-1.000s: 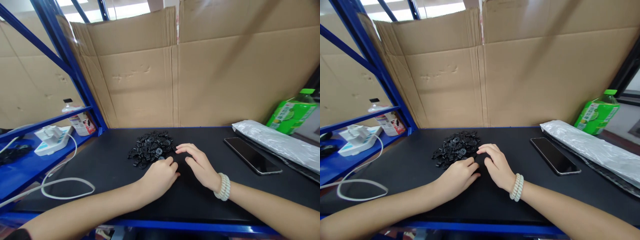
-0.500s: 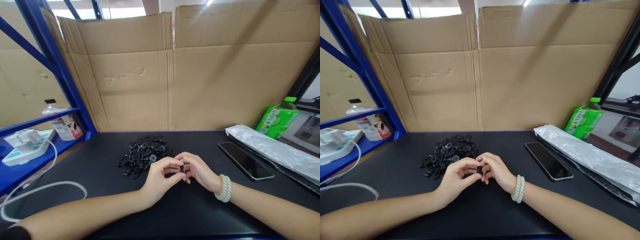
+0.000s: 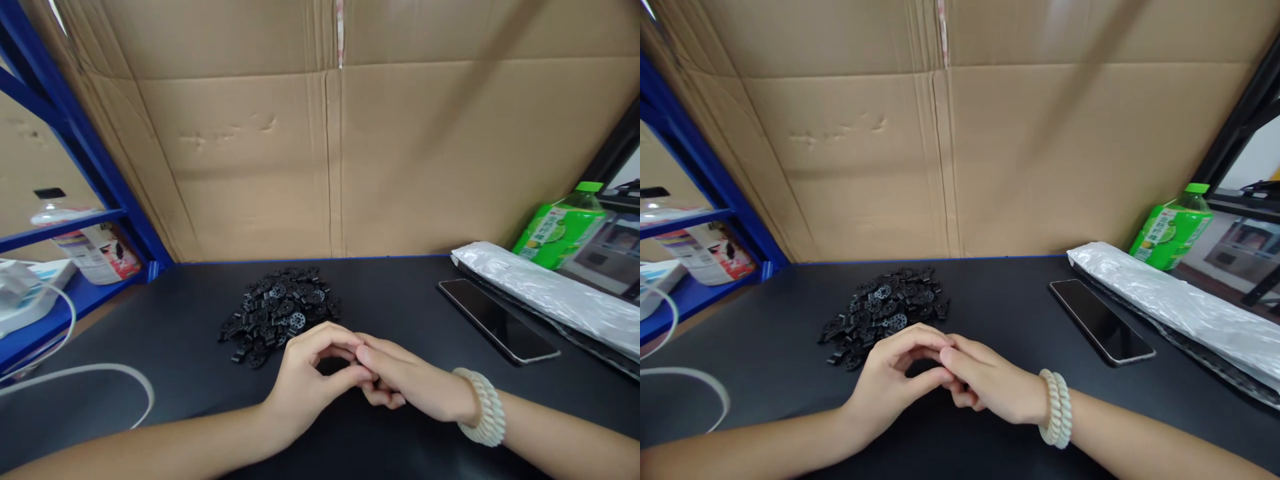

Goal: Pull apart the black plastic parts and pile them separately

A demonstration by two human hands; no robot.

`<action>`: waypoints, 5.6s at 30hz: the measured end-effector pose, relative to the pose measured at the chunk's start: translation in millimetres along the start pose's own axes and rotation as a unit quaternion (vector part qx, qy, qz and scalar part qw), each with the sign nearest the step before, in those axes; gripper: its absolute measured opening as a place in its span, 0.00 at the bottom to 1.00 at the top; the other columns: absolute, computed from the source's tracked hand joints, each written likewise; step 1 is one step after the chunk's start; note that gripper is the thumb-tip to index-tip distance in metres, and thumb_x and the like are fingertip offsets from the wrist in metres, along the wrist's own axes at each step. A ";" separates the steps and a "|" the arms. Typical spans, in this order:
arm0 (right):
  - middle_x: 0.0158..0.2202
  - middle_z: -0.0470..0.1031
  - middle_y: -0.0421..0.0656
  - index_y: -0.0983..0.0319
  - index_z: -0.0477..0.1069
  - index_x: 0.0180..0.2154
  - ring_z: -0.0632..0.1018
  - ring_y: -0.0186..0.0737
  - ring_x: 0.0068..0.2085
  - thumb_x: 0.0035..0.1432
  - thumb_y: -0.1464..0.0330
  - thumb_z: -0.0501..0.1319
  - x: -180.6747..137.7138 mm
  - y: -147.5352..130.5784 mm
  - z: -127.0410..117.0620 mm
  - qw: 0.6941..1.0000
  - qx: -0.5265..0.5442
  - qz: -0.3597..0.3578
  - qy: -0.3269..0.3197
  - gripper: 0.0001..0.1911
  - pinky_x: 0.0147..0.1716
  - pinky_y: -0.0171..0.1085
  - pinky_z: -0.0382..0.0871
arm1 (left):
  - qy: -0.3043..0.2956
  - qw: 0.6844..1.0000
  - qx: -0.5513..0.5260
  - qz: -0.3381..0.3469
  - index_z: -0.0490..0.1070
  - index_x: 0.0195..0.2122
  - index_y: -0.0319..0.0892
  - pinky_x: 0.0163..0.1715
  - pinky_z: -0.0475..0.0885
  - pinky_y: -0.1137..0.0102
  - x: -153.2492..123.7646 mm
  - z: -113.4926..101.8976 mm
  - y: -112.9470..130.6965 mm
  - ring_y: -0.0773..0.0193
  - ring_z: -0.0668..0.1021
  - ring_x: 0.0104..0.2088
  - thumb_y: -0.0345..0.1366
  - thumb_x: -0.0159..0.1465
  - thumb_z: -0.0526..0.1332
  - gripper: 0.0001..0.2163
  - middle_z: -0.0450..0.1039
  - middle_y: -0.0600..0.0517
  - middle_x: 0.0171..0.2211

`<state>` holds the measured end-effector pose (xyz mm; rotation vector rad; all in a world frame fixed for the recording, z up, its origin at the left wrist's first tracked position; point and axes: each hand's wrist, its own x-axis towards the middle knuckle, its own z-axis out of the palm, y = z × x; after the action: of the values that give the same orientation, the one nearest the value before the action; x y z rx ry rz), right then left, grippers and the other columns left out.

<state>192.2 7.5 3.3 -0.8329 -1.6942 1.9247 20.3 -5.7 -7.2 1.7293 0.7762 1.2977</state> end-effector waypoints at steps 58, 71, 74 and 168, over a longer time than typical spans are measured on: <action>0.38 0.73 0.43 0.61 0.69 0.43 0.75 0.36 0.36 0.59 0.68 0.58 0.7 -7.8 -38.9 0.940 -0.179 -0.178 0.231 0.10 0.38 0.38 0.72 | -0.101 0.949 0.273 0.121 0.74 0.42 0.40 0.40 0.74 0.72 -6.4 -5.6 -12.1 0.64 0.77 0.38 0.27 0.60 0.64 0.09 0.76 0.49 0.38; 0.35 0.70 0.44 0.64 0.66 0.46 0.77 0.41 0.36 0.59 0.60 0.60 -4.5 -7.3 -12.5 0.994 0.103 0.004 0.023 0.17 0.32 0.41 0.74 | -0.009 0.984 0.168 0.054 0.74 0.41 0.41 0.38 0.76 0.70 -1.0 -6.2 -1.6 0.64 0.78 0.35 0.22 0.55 0.61 0.14 0.77 0.51 0.35; 0.36 0.71 0.45 0.65 0.65 0.48 0.77 0.42 0.39 0.60 0.61 0.60 -3.2 -0.7 -9.9 0.990 0.139 0.007 -0.031 0.18 0.38 0.44 0.73 | -0.006 0.991 0.122 0.062 0.74 0.42 0.41 0.38 0.77 0.70 -1.6 -6.4 -2.6 0.63 0.79 0.38 0.23 0.56 0.61 0.14 0.76 0.49 0.38; 0.54 0.68 0.48 0.61 0.65 0.53 0.61 0.45 0.61 0.58 0.75 0.55 -1.5 -6.8 -49.5 0.716 -0.632 -0.262 0.140 0.20 0.60 0.50 0.57 | -0.221 0.747 0.623 0.064 0.67 0.54 0.34 0.49 0.68 0.45 -32.4 -0.1 17.5 0.35 0.68 0.56 0.45 0.66 0.55 0.22 0.66 0.33 0.57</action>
<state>227.0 43.2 6.9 -0.8012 -2.5424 0.0317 11.2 -41.3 -6.5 3.0024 1.3871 0.2252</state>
